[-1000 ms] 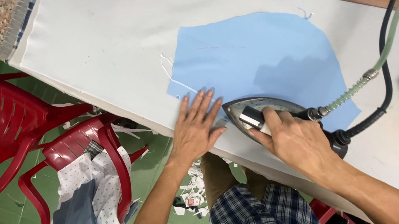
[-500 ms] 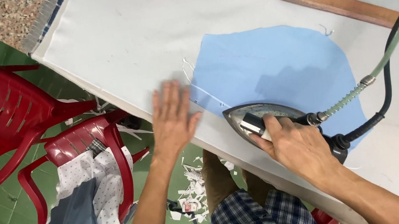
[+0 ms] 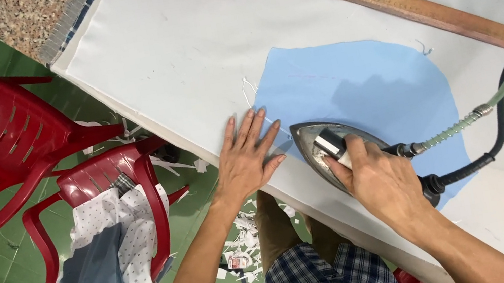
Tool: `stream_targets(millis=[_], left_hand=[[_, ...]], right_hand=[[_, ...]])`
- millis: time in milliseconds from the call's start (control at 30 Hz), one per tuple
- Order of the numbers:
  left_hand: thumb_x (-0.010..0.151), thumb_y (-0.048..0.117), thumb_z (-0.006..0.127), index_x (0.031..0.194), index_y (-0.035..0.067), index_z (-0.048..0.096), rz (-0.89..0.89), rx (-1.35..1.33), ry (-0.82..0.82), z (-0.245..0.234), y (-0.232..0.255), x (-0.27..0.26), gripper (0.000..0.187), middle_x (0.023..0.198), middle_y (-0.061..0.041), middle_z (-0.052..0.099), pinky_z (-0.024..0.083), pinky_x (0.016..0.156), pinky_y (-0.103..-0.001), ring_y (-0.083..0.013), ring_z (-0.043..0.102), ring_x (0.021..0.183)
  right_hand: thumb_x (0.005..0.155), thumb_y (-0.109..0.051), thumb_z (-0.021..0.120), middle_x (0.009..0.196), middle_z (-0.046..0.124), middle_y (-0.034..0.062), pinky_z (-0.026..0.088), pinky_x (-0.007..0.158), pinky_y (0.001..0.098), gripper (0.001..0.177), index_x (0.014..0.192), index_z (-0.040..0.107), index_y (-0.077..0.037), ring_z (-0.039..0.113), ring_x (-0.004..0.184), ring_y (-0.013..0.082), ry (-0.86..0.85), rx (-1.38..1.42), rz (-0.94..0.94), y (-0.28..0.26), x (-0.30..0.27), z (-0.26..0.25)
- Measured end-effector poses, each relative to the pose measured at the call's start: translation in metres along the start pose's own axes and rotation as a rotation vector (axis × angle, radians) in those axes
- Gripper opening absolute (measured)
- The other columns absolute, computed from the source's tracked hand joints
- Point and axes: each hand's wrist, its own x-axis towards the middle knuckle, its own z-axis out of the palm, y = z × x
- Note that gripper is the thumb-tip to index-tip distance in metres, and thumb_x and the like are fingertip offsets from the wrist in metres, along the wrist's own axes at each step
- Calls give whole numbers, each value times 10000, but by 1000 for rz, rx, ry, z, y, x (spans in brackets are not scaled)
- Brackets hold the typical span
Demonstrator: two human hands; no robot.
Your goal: The person irons a light blue fabric piece on a white worktable, repeatedly smoothing it with a steam iron and a dark rectangular pressing block. The person flips the fabric over and continues ironing both sides, then uses scissors to trim the edges.
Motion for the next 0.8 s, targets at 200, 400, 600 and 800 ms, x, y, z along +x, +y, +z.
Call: stream_targets(millis=[200, 400, 600, 800], left_hand=[[973, 640, 465, 1476, 247, 533, -96, 50, -112, -13, -15, 8, 642, 1604, -102, 398, 102, 1258, -514, -263, 290, 1510], [964, 631, 493, 1469, 240, 544, -41, 4, 17, -8, -23, 10, 641, 1584, -143, 418, 107, 1253, -540, -308, 307, 1508], [958, 645, 485, 1486, 301, 518, -54, -32, 13, -4, -24, 8, 631, 1577, -129, 431, 116, 1255, -525, -294, 316, 1505], [950, 656, 494, 1476, 314, 527, -74, -55, -17, -5, -25, 7, 628, 1594, -113, 409, 103, 1261, -508, -278, 298, 1514]], right_hand=[[990, -550, 477, 802, 720, 151, 584, 579, 458, 512, 1221, 572, -104, 771, 680, 354, 21, 21, -42, -19, 13, -11], [974, -566, 469, 926, 716, 136, 601, 634, 482, 572, 1302, 589, -114, 768, 851, 360, 0, 14, -61, -20, 14, -21], [972, -541, 493, 905, 728, 162, 598, 641, 494, 581, 1357, 536, -108, 777, 810, 370, -38, 36, -36, -21, 15, -15], [988, -538, 463, 854, 723, 177, 588, 605, 489, 555, 1294, 546, -82, 772, 750, 393, -42, 30, -29, -33, 24, -19]])
